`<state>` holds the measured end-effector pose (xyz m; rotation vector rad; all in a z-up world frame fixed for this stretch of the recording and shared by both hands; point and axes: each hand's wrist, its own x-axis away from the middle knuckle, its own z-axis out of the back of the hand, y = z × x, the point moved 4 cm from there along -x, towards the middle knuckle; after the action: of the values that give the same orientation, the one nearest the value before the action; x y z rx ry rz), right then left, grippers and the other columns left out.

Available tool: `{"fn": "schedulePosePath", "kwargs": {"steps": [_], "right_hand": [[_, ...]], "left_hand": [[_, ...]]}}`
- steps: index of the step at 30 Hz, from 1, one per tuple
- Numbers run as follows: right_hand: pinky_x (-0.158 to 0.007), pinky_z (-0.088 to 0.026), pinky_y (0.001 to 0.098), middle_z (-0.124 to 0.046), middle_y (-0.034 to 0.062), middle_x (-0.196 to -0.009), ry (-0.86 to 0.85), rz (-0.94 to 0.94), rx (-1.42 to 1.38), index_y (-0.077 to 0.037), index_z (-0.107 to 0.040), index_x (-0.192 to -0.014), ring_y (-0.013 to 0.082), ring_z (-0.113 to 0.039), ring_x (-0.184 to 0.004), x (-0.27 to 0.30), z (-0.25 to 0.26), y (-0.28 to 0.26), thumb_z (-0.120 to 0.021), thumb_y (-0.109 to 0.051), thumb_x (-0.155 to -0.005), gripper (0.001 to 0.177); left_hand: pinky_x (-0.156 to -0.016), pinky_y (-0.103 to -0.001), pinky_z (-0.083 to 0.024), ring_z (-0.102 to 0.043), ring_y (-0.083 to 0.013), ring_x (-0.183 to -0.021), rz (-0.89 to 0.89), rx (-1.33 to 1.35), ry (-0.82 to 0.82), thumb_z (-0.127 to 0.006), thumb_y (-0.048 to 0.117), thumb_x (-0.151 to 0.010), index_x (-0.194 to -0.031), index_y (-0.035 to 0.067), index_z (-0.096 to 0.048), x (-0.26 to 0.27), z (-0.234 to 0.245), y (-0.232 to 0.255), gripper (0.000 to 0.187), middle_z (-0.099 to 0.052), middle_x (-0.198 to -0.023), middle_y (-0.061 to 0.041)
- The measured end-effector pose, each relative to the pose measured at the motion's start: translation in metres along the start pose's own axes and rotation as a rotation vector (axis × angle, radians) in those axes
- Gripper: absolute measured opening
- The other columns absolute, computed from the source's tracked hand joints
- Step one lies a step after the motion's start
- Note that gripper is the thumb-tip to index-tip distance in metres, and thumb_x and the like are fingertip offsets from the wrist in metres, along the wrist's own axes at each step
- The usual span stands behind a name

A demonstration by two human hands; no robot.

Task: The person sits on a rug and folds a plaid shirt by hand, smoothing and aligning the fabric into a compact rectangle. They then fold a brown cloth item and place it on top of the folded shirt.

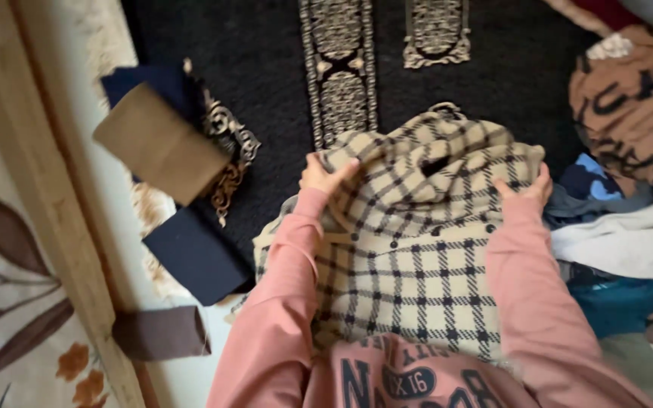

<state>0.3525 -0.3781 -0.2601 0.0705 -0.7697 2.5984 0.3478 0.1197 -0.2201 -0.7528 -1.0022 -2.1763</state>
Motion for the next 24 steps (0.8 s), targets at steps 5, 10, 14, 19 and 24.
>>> {"fn": "schedulePosePath", "kwargs": {"steps": [5, 10, 14, 19, 24], "right_hand": [[-0.119, -0.03, 0.0535, -0.035, 0.0252, -0.157, -0.187, -0.37, 0.172, -0.024, -0.023, -0.165, 0.0446, -0.033, -0.145, -0.014, -0.033, 0.027, -0.101, -0.049, -0.053, 0.139], [-0.114, -0.041, 0.0492, -0.053, 0.0243, -0.149, -0.174, -0.248, 0.18, -0.015, -0.034, -0.157, 0.0422, -0.049, -0.138, -0.016, -0.049, 0.029, -0.101, -0.049, -0.059, 0.124], [-0.104, -0.048, 0.0448, -0.07, 0.0191, -0.122, -0.262, -0.162, -0.033, -0.014, -0.056, -0.142, 0.037, -0.066, -0.114, -0.015, -0.038, 0.024, -0.094, -0.041, -0.066, 0.089], [-0.09, -0.055, 0.0475, -0.075, 0.0176, -0.1, -0.377, 0.083, 0.016, -0.011, -0.074, -0.121, 0.0371, -0.072, -0.094, -0.009, 0.029, -0.078, -0.079, -0.034, -0.085, 0.042], [-0.075, -0.055, 0.0538, -0.071, 0.0244, -0.087, -0.392, 0.196, 0.219, -0.012, -0.073, -0.114, 0.0463, -0.069, -0.084, -0.028, 0.088, -0.194, -0.068, -0.033, -0.102, 0.025]], "left_hand": [[-0.111, -0.053, -0.037, -0.044, -0.0404, -0.14, -0.421, -0.211, 0.49, -0.081, 0.046, -0.077, -0.136, 0.007, -0.049, -0.002, -0.018, 0.051, 0.078, -0.05, -0.149, -0.024], [-0.117, -0.062, -0.023, -0.047, -0.0316, -0.138, -0.606, -0.234, 0.193, -0.071, 0.037, -0.09, -0.151, 0.005, -0.043, -0.017, -0.09, 0.111, 0.074, -0.052, -0.146, -0.015], [-0.109, -0.056, -0.035, -0.058, -0.0339, -0.124, -0.5, -0.609, -0.061, -0.067, 0.042, -0.088, -0.15, 0.008, -0.041, -0.006, -0.125, 0.15, 0.076, -0.063, -0.133, -0.012], [-0.09, -0.047, -0.056, -0.072, -0.0375, -0.098, -0.365, -0.083, 0.001, -0.062, 0.031, -0.091, -0.116, 0.012, -0.073, -0.021, -0.089, 0.125, 0.033, -0.075, -0.106, -0.017], [-0.071, -0.034, -0.058, -0.07, -0.0182, -0.076, -0.681, 0.28, 0.319, -0.06, 0.008, -0.091, -0.098, 0.002, -0.067, -0.05, 0.066, 0.08, 0.012, -0.073, -0.086, -0.013]]}}
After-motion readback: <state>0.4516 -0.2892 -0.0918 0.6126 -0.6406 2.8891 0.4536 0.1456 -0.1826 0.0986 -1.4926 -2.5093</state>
